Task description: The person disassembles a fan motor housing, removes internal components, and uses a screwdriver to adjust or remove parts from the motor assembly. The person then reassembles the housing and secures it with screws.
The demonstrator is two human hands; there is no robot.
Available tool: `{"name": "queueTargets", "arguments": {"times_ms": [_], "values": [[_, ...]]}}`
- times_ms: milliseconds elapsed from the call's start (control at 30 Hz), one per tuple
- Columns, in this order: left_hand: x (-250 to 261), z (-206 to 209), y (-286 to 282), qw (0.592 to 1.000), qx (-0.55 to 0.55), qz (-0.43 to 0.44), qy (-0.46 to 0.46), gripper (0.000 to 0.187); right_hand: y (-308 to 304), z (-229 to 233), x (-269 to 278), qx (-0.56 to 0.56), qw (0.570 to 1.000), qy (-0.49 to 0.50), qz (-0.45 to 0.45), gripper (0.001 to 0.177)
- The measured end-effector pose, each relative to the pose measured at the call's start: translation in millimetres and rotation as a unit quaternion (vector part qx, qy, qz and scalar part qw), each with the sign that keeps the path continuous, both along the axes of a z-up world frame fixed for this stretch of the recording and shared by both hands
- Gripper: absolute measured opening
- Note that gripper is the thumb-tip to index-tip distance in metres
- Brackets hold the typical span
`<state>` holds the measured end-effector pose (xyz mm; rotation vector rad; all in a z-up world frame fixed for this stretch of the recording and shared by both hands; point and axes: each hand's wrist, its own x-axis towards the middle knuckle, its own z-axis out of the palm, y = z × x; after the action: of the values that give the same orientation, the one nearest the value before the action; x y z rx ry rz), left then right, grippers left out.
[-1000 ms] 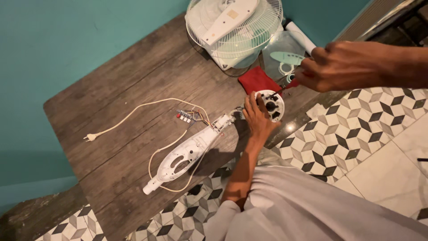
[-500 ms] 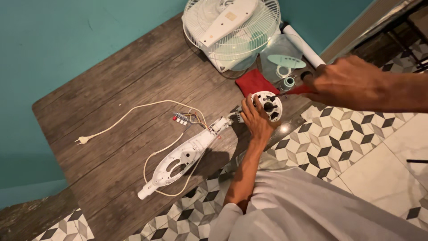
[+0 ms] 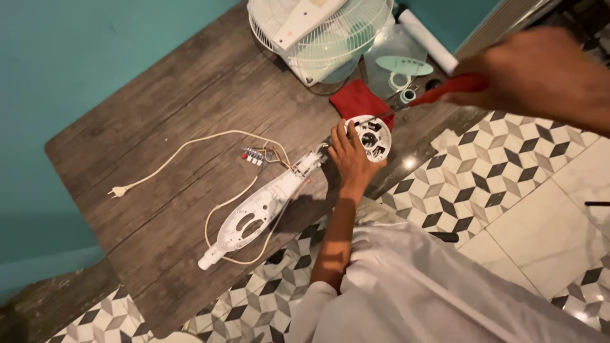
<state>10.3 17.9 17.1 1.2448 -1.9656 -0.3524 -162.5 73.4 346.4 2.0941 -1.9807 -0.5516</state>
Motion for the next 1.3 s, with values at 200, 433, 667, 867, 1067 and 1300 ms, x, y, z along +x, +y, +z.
{"name": "queueTargets", "arguments": {"times_ms": [200,433,667,867,1067,1300], "values": [[1.5,1.9,-0.7,0.999,0.033,-0.015,-0.021,0.137,12.1,-152.8,-95.1,-0.149,0.885,-0.434,-0.080,0.040],[11.6,2.7,2.3,0.999,0.032,-0.006,-0.038,0.144,-18.5,-435.4,-34.2,-0.252,0.646,-0.713,-0.098,0.040],[26.5,-1.4,2.3,0.997,-0.071,0.001,-0.002,0.133,-74.9,-481.0,-19.5,-0.322,0.783,-0.523,-0.101,0.048],[25.8,-3.8,3.0,0.997,-0.082,0.010,-0.011,0.131,-88.8,-484.9,-15.2,-0.308,0.771,-0.539,-0.141,0.051],[25.4,1.4,2.6,0.996,-0.082,-0.001,-0.029,0.132,-73.5,-495.8,-2.9,-0.270,0.788,-0.529,-0.163,0.031],[41.9,6.3,1.6,0.998,-0.014,-0.032,-0.046,0.134,-38.9,-443.6,16.1,-0.310,0.723,-0.609,-0.102,0.038]]}}
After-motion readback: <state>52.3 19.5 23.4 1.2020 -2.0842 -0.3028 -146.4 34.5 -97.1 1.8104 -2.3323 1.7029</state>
